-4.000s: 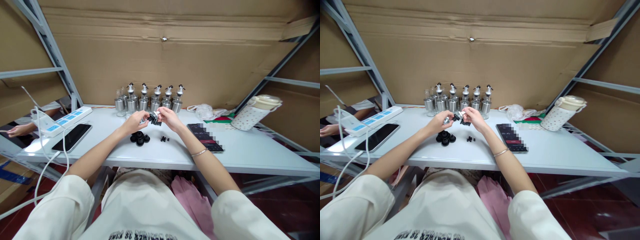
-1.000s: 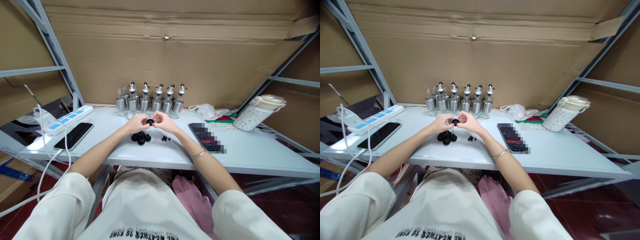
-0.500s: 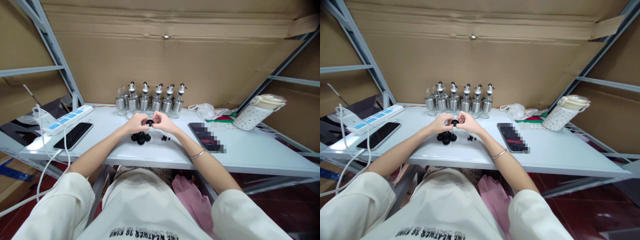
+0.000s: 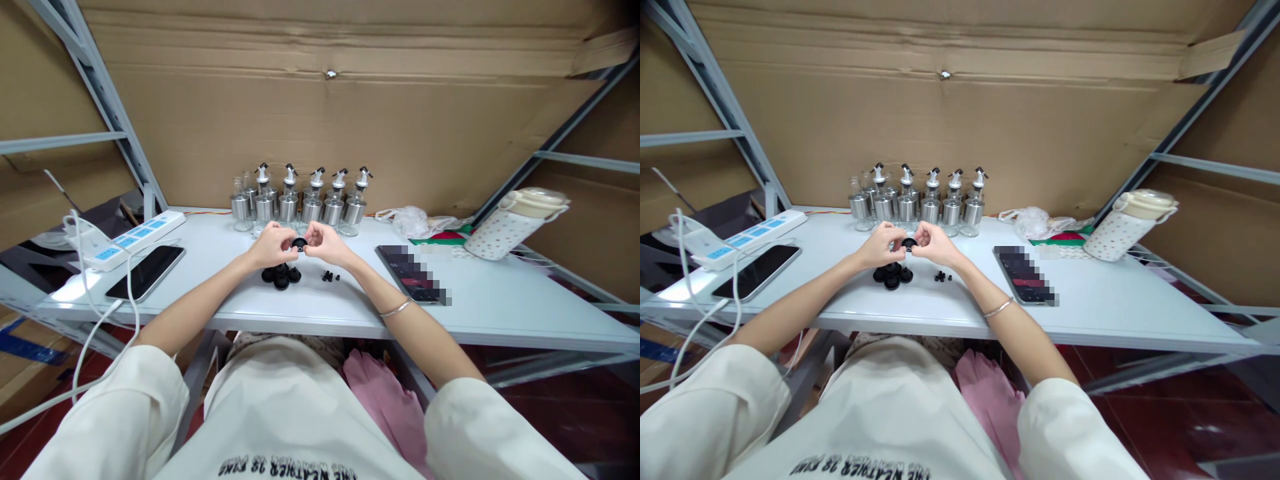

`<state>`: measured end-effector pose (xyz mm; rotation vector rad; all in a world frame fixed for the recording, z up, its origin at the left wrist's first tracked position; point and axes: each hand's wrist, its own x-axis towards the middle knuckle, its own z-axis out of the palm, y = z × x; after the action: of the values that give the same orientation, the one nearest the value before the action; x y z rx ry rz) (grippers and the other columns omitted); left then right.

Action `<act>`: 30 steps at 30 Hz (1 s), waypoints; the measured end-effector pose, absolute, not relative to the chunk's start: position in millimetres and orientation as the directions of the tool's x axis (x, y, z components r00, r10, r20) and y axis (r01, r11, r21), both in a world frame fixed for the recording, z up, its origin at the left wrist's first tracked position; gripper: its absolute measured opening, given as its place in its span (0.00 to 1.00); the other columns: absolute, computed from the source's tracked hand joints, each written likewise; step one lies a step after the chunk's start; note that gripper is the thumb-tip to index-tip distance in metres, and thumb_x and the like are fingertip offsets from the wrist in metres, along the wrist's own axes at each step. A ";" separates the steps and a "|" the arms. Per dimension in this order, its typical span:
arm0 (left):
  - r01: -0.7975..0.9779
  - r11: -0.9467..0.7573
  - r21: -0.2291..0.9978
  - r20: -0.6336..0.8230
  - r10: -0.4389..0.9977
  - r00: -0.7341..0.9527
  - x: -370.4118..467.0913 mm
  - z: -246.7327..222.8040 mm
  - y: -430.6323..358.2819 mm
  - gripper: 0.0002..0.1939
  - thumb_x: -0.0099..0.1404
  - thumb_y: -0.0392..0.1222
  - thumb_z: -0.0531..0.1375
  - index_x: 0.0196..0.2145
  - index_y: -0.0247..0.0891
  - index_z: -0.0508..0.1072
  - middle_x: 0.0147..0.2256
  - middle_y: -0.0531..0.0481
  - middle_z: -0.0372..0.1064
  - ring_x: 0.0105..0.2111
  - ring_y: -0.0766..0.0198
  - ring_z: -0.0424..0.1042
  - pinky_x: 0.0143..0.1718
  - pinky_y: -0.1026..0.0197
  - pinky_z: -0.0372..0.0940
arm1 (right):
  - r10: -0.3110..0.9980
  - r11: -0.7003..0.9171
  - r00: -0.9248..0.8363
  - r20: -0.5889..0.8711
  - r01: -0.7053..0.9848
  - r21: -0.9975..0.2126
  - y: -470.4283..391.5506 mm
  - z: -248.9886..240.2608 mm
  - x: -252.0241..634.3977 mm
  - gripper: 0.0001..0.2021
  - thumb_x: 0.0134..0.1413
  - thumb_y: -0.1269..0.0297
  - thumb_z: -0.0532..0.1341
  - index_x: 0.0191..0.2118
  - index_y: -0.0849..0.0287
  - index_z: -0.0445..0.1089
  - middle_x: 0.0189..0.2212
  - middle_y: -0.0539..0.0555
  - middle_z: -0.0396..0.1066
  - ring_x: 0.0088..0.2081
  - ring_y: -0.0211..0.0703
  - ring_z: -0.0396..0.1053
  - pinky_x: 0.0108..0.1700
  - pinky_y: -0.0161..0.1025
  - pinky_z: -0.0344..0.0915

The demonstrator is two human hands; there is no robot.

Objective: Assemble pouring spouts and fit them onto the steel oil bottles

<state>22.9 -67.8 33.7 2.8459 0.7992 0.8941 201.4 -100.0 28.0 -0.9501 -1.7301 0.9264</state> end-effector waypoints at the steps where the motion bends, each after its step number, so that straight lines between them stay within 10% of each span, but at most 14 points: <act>1: 0.465 -0.867 0.178 0.531 0.483 0.697 22.1 34.4 -67.9 0.07 0.53 0.42 0.52 0.22 0.38 0.58 0.21 0.56 0.60 0.23 0.67 0.58 0.41 0.56 0.55 | 0.891 0.423 -0.265 0.369 0.189 -0.886 -99.0 27.6 202.4 0.13 0.33 0.68 0.62 0.27 0.57 0.56 0.20 0.42 0.59 0.21 0.30 0.56 0.25 0.31 0.53; 9: 0.472 -0.872 0.134 0.555 0.460 0.693 17.4 37.9 -65.7 0.14 0.61 0.48 0.53 0.40 0.35 0.65 0.33 0.50 0.67 0.30 0.64 0.66 0.42 0.58 0.56 | 0.891 0.427 -0.202 0.408 0.060 -0.902 -93.5 28.5 206.8 0.18 0.32 0.64 0.68 0.29 0.58 0.58 0.31 0.49 0.67 0.29 0.34 0.65 0.32 0.34 0.62; 21: 0.435 -0.894 0.104 0.583 0.409 0.702 15.6 34.7 -64.4 0.12 0.61 0.47 0.56 0.37 0.37 0.62 0.30 0.54 0.64 0.28 0.66 0.67 0.38 0.61 0.59 | 0.884 0.427 -0.267 0.383 0.134 -0.894 -95.6 33.8 213.6 0.12 0.38 0.61 0.68 0.30 0.60 0.70 0.35 0.54 0.74 0.38 0.41 0.70 0.43 0.41 0.66; 30: 0.437 -0.895 -0.088 0.584 0.309 0.751 17.1 36.3 -61.4 0.14 0.60 0.40 0.56 0.44 0.37 0.67 0.36 0.48 0.65 0.34 0.63 0.66 0.37 0.63 0.58 | 0.909 0.112 0.135 0.394 0.832 -0.544 -75.7 28.0 246.0 0.08 0.50 0.71 0.58 0.33 0.61 0.75 0.34 0.56 0.76 0.37 0.45 0.71 0.43 0.40 0.63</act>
<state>17.1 -61.4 36.3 3.1426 0.6795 0.9826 246.0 -75.7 28.0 -1.7154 -1.6934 0.1409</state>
